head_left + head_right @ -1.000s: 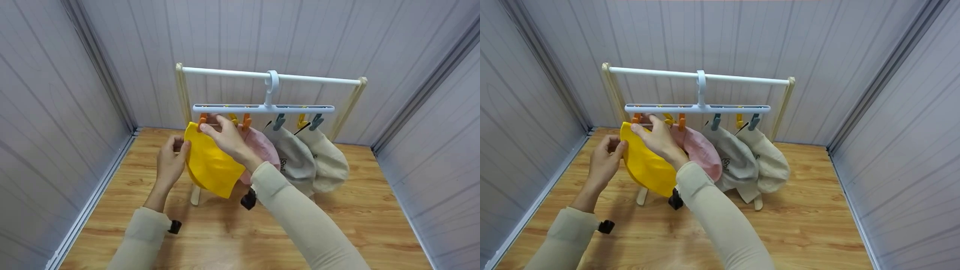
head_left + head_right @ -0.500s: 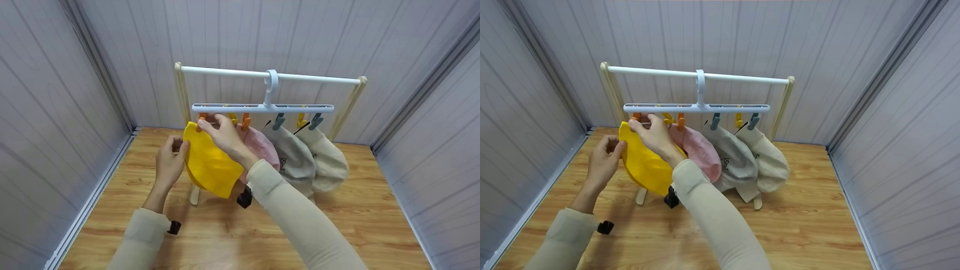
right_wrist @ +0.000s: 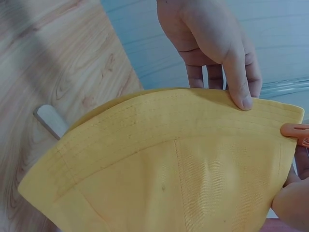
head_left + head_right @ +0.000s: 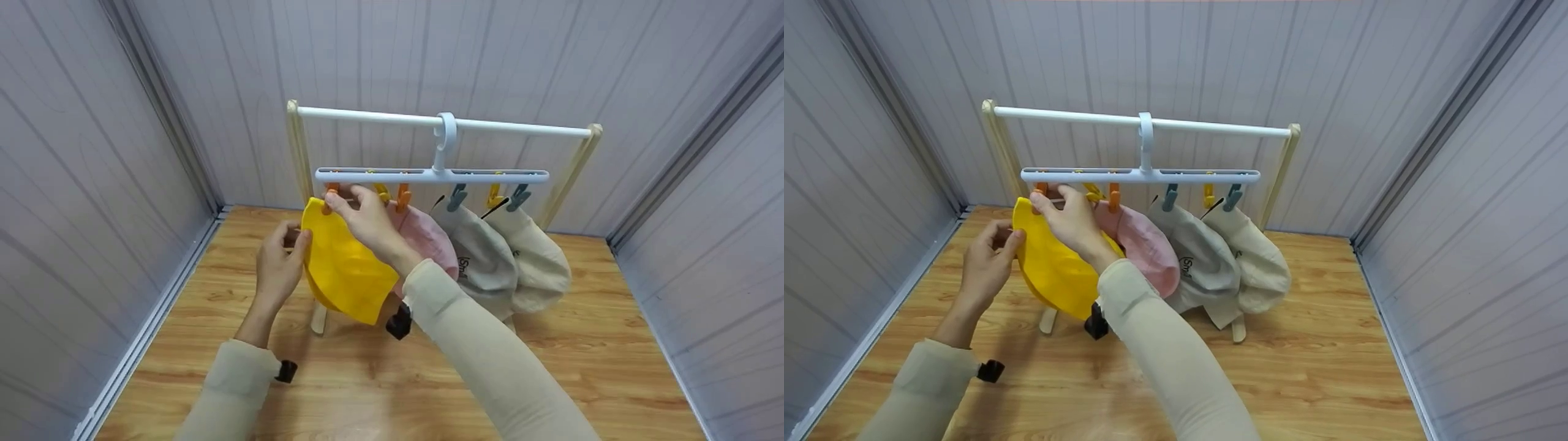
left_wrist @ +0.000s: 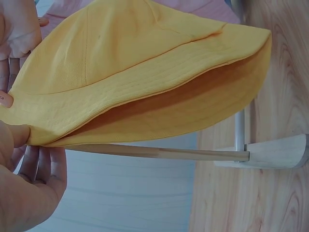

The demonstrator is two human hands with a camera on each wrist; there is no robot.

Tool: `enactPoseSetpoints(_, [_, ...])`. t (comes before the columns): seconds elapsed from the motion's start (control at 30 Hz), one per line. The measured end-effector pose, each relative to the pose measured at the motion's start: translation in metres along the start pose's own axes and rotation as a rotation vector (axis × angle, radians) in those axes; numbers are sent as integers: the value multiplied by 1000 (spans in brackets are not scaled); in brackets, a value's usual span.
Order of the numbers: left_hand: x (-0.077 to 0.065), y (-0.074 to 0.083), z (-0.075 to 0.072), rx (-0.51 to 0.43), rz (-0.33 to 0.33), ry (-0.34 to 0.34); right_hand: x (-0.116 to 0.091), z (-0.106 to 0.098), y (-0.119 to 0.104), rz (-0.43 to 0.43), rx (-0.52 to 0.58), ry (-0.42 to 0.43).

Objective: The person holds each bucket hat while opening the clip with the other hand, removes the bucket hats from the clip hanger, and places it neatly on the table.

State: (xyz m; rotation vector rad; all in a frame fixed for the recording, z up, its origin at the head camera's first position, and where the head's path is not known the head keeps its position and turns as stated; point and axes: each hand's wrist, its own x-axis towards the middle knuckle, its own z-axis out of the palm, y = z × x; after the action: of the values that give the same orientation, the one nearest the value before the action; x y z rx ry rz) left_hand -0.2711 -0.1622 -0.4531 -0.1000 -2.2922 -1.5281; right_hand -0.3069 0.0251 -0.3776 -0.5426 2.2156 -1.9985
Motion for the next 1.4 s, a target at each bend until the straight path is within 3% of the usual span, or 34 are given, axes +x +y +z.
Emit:
enactPoseSetpoints(0.6, [-2,-3,2,1,21,33,1,6,4,13,6,59])
enactPoseSetpoints(0.9, [-3,-1,0,8,29,28,3,8,4,-28,-8,86])
enactPoseSetpoints(1.4, [-3,0,-1,10,21,17,3,12,1,-4,4,135])
